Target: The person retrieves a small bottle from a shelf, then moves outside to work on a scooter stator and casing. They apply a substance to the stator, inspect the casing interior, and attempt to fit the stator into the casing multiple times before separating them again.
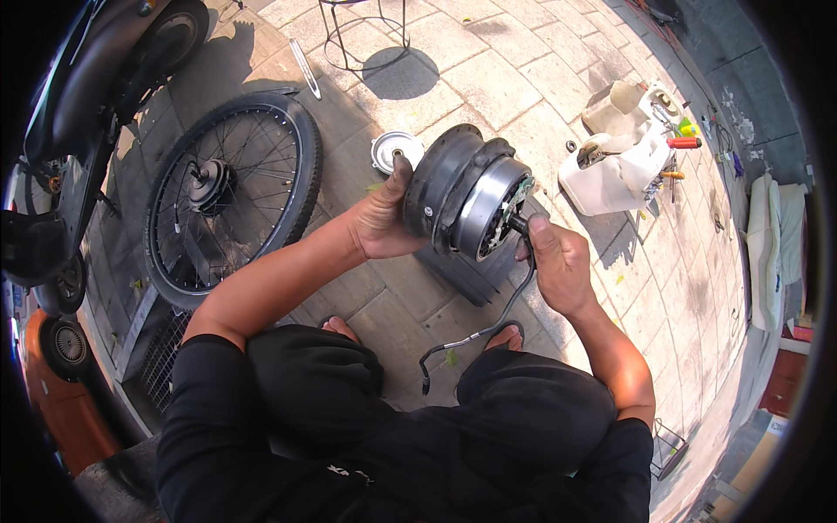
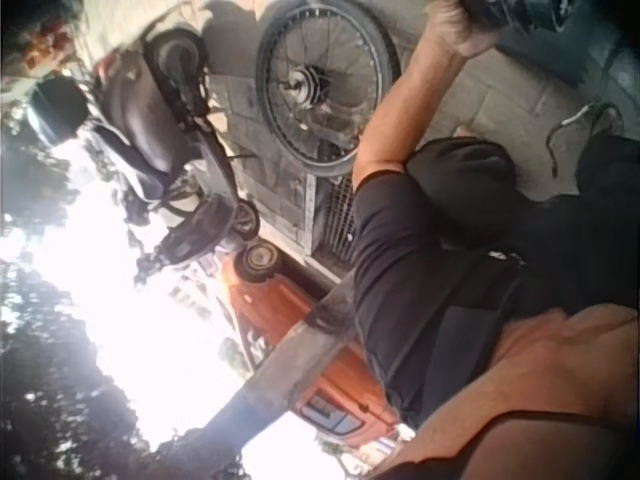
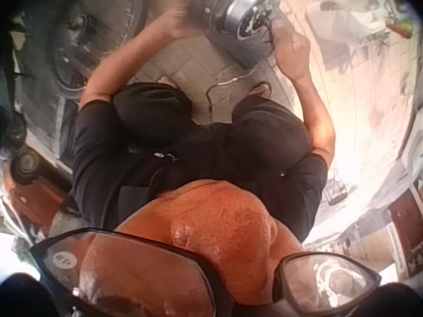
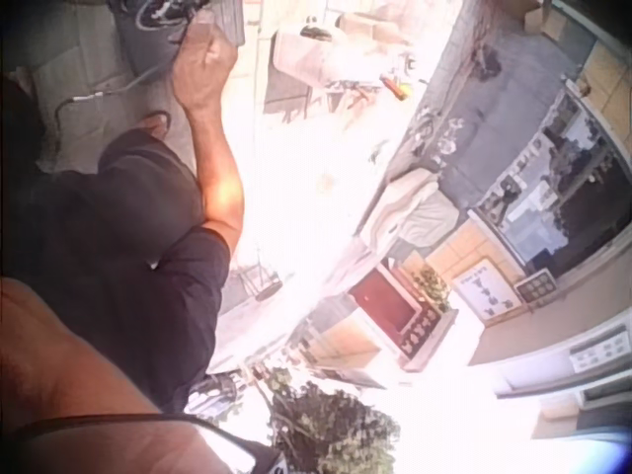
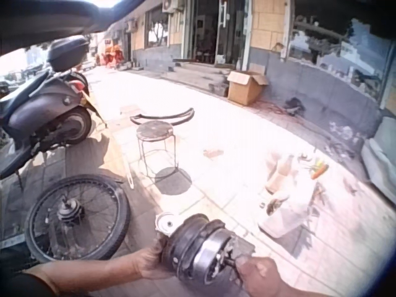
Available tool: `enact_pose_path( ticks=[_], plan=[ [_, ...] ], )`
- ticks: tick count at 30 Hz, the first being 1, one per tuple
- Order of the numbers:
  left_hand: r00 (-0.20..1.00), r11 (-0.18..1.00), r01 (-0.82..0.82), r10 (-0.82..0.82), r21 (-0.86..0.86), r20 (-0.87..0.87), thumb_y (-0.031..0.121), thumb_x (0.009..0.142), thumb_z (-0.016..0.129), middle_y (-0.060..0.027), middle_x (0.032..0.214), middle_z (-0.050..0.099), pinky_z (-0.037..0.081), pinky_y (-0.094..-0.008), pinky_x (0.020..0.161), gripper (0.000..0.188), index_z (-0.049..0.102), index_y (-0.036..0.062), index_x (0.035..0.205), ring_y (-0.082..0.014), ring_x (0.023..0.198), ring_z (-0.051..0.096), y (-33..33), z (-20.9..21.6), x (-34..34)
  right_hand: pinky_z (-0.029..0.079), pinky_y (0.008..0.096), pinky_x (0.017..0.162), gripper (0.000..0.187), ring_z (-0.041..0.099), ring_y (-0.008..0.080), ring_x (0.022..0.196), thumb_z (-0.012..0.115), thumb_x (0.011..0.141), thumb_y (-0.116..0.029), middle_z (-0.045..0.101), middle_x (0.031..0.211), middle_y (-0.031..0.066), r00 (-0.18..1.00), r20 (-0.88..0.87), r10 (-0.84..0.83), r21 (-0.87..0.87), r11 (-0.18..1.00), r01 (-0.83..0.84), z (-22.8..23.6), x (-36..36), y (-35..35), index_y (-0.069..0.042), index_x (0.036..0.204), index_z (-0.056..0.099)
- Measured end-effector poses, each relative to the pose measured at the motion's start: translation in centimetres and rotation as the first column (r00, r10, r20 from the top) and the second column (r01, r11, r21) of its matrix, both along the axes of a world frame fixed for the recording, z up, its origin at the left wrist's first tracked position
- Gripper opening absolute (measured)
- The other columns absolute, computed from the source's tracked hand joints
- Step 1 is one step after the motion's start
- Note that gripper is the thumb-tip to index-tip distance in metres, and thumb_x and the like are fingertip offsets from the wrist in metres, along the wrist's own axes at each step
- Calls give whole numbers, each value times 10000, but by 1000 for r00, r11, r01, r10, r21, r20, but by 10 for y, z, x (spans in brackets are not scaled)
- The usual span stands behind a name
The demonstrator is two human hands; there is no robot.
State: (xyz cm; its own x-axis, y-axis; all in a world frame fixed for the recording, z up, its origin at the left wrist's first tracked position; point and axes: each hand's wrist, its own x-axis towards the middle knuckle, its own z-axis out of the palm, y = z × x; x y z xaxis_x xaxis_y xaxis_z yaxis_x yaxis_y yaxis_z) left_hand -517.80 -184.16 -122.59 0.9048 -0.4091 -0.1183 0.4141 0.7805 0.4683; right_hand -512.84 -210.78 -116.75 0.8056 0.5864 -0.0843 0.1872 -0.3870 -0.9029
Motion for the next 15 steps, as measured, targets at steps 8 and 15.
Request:
enact_pose_path(
  ticks=[8, 15],
  plan=[
    [999, 1000, 1, -2, -29, -52, 795, 667, 841, -84, 1615, 500, 363, -582, 1240, 1217, 409, 178, 1623, -288, 1489, 476, 4, -16, -8, 499, 328, 678, 583, 619, 150, 706, 499, 1142, -406, 665, 729, 85, 999, 33, 17, 52, 998, -18, -7, -10, 8, 46, 826, 689],
    [999, 998, -39, 39, 57, 4, 799, 664, 842, -81, 1603, 506, 381, -559, 1233, 1234, 394, 177, 1630, -277, 1479, 482, -3, -14, -10, 474, 303, 661, 612, 576, 118, 686, 504, 1138, -452, 648, 713, 53, 996, -68, -53, -14, 999, 52, -10, -7, 2, 38, 827, 696]
  ],
)
